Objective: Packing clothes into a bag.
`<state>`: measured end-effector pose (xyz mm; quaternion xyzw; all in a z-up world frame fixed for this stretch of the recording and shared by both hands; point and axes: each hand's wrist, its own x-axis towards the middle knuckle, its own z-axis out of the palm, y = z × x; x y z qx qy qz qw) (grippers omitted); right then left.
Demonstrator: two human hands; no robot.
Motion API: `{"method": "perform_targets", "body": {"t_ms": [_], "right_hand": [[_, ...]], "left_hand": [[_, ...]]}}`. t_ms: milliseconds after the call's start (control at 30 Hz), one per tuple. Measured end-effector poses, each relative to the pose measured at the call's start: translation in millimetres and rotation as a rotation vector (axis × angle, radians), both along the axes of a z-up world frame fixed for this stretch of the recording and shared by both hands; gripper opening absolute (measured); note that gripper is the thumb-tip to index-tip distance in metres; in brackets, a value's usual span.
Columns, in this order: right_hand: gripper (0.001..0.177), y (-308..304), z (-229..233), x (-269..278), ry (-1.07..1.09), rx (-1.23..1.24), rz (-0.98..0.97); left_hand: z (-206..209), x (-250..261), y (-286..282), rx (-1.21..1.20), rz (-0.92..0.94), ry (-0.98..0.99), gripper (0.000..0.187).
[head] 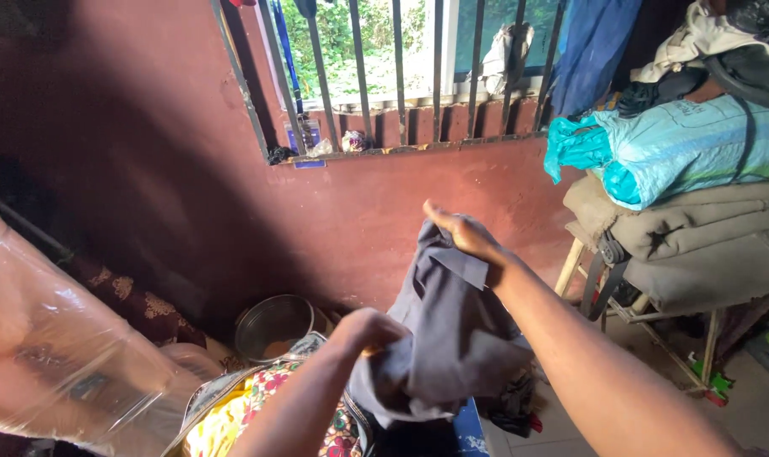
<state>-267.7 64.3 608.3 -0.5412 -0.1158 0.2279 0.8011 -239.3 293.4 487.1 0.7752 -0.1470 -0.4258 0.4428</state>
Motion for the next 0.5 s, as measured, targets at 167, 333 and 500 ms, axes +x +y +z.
{"method": "perform_targets", "body": {"t_ms": [167,333,500], "right_hand": [[0.039,-15,-25,26,-0.255,-0.276,-0.235],[0.027,-9,12,-5,-0.008,-0.104,-0.289],[0.017,-14,17,6,-0.127,0.028,-0.125]], "left_hand": [[-32,6,-14,0.376,-0.167,-0.238,0.056],[-21,4,-23,0.203,0.340,-0.908,0.074],[2,19,-53,-0.047,0.338,-0.956,0.101]]}}
